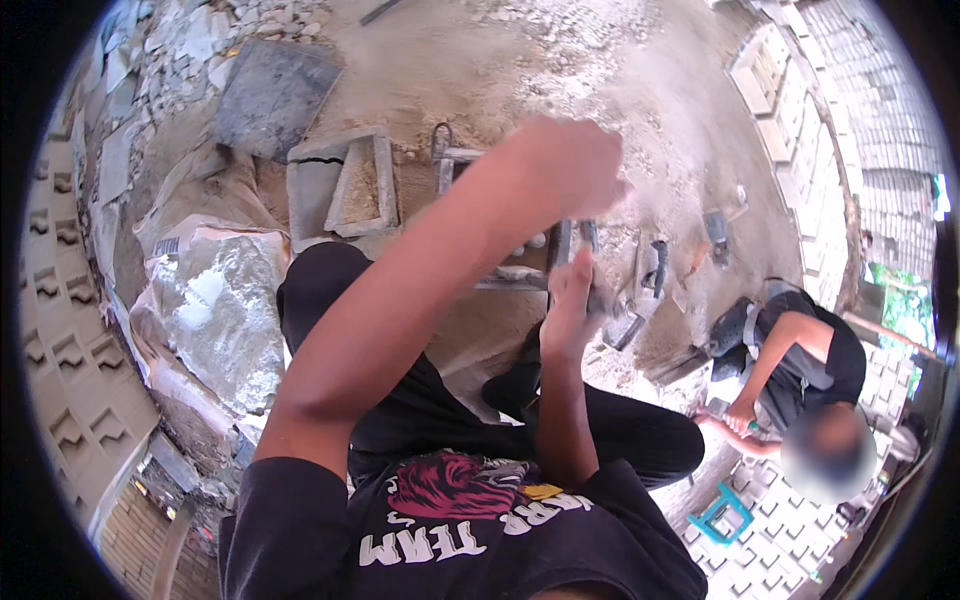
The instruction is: The person uses a small trowel and a cylindrical tool to press and shape light-colored material into a metal mold, clearing excess material by hand.
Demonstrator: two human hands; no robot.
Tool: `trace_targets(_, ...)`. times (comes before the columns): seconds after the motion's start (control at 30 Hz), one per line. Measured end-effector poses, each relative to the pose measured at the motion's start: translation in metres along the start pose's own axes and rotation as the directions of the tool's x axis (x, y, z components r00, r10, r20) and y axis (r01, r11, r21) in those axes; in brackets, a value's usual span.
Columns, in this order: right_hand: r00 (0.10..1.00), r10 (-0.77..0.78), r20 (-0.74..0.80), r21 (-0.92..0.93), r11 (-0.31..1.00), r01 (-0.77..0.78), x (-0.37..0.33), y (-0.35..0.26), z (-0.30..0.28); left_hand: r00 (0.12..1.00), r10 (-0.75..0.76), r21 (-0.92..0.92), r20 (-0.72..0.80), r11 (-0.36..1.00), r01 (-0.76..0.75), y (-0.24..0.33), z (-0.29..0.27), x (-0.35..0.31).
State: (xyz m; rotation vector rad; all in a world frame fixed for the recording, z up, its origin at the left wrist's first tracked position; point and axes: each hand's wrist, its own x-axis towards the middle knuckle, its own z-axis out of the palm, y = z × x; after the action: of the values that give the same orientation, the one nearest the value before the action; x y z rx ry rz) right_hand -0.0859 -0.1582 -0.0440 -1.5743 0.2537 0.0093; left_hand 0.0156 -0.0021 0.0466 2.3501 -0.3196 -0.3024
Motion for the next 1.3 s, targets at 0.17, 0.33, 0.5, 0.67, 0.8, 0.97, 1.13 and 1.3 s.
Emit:
trace_targets(0.17, 0.978, 0.075, 0.195, -0.429, 0.903, 0.016, 0.005, 0.034, 0.004, 1.0, 0.001, 0.014, 0.022, 1.0, -0.001, 0.0, -0.002, 0.001)
trace_targets(0.33, 0.978, -0.128, 0.162, -0.245, 0.955, 0.166, -0.006, 0.042, 0.004, 1.0, 0.004, -0.008, 0.02, 1.0, -0.004, 0.001, -0.006, 0.002)
trace_targets(0.5, 0.976, 0.066, 0.208, -0.299, 0.954, -0.001, -0.019, 0.026, 0.023, 0.998, -0.019, 0.013, -0.059, 1.0, 0.02, -0.005, -0.008, -0.003)
trace_targets(0.67, 0.95, -0.034, 0.311, -0.416, 0.893, 0.169, -0.024, 0.058, 0.031, 0.997, -0.059, 0.002, 0.057, 0.998, 0.059, 0.003, -0.021, -0.004)
trace_targets(0.8, 0.944, -0.008, 0.329, -0.362, 0.922, 0.135, -0.031, 0.024, 0.046, 0.999, -0.041, 0.004, 0.013, 0.999, 0.041, 0.001, -0.018, -0.006)
trace_targets(0.97, 0.92, 0.003, 0.392, -0.348, 0.926, 0.146, -0.025, 0.041, 0.041, 0.998, -0.048, -0.001, -0.03, 0.999, 0.048, -0.006, -0.019, -0.003)
trace_targets(1.13, 0.946, -0.186, 0.266, -0.275, 0.926, 0.259, -0.026, 0.061, 0.039, 0.999, -0.043, -0.015, -0.018, 0.999, 0.043, -0.004, -0.023, -0.007)
trace_targets(1.3, 0.957, -0.144, 0.251, -0.064, 0.984, 0.165, -0.012, 0.036, 0.039, 0.997, -0.07, 0.002, -0.021, 0.998, 0.07, -0.003, -0.022, -0.005)
